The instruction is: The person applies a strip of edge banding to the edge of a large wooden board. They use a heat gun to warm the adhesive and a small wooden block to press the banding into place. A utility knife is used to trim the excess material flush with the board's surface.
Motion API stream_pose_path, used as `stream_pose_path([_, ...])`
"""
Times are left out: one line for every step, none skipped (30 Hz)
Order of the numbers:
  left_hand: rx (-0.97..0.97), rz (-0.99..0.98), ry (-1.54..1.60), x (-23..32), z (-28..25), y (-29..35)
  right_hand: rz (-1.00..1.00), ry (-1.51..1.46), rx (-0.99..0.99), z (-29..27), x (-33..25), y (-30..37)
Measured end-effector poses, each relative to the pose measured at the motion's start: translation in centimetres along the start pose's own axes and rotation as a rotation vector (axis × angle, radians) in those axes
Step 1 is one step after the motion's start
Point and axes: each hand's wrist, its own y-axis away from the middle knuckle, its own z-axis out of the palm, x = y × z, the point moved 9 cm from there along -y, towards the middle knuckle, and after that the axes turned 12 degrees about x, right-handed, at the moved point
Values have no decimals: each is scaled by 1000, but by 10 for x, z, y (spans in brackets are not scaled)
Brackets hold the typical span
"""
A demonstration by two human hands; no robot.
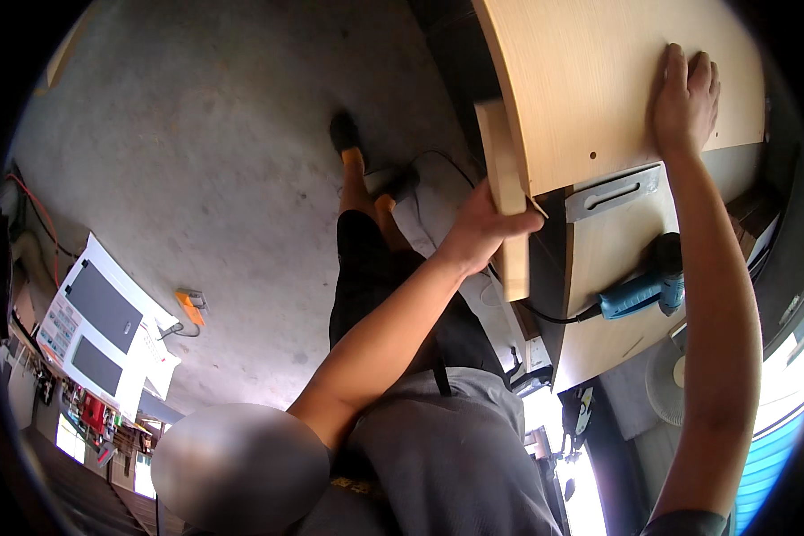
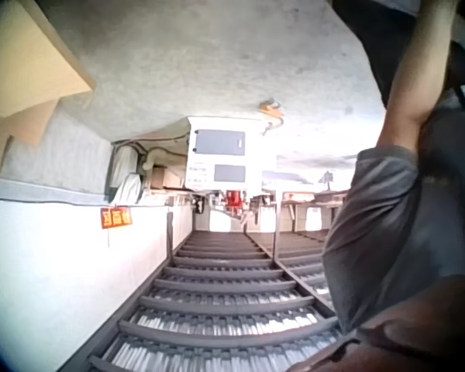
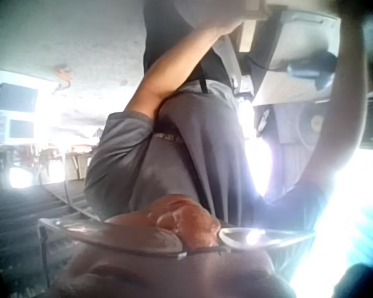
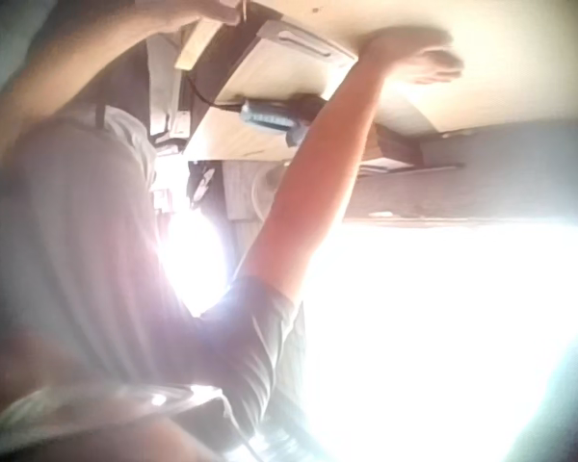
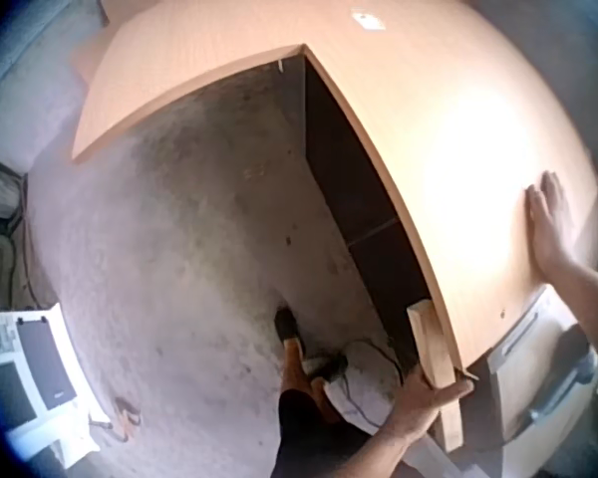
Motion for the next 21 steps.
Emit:
stream_pose_path([29, -98, 44, -8, -10, 1, -12, 2, 17, 0, 3, 0])
stream_pose_path([63, -193, 88, -12, -18, 3, -25, 0, 32, 0, 3, 0])
stream_pose_path([163, -166, 148, -8, -27, -6, -24, -2, 27, 1, 2, 0])
stream_pose_path([211, -96, 161, 1, -32, -20, -24, -5, 22, 2, 1, 0])
stream_pose_path([128, -15, 218, 35, -11, -28, -22, -3, 15, 3, 1, 1])
stream_pose_path([42, 69, 274, 67, 9, -32, -19, -3, 14, 2, 2, 2])
stream_pose_path([36, 106, 265, 72, 18, -36, -21, -10, 16, 2, -2, 0])
stream_pose_path([48, 85, 289, 56, 17, -35, -19, -12, 18, 1, -3, 1])
stream_pose_path([59, 7, 183, 37, 10, -23, -20, -1, 20, 1, -2, 4])
stream_pose_path([67, -66, 75, 18, 2, -8, -21, 6, 28, 1, -1, 6])
stream_pose_path([43, 67, -241, 11, -3, 5, -24, 16, 41, -1, -2, 4])
stream_pose_path([19, 315, -544, 6, -13, 19, -24, 18, 37, -3, -5, 4])
stream_pose_path([94, 164, -398, -6, -25, 29, -18, 20, 27, -4, -6, 7])
stream_pose_path([166, 23, -253, -12, -37, 33, -13, 15, 26, -2, -9, 7])
stream_pose_path([238, -28, -117, 3, -40, 33, -34, 0, 33, -5, -6, 10])
stream_pose_path([311, -81, 17, 17, -42, 32, -43, 11, 29, 0, 5, 9])
stream_pose_path([377, 69, -33, 40, -47, 24, -41, 5, 31, -1, -3, 10])
stream_pose_path([367, 136, -64, 67, -39, 18, -33, 0, 35, -2, -12, 11])
stream_pose_path([356, 154, -79, 82, -27, 16, -36, 1, 38, -3, -13, 11])
stream_pose_path([343, 172, -97, 93, -17, 14, -36, 1, 42, -3, -12, 12])
stream_pose_path([334, 162, -104, 98, -9, 11, -34, 2, 46, -3, -13, 13])
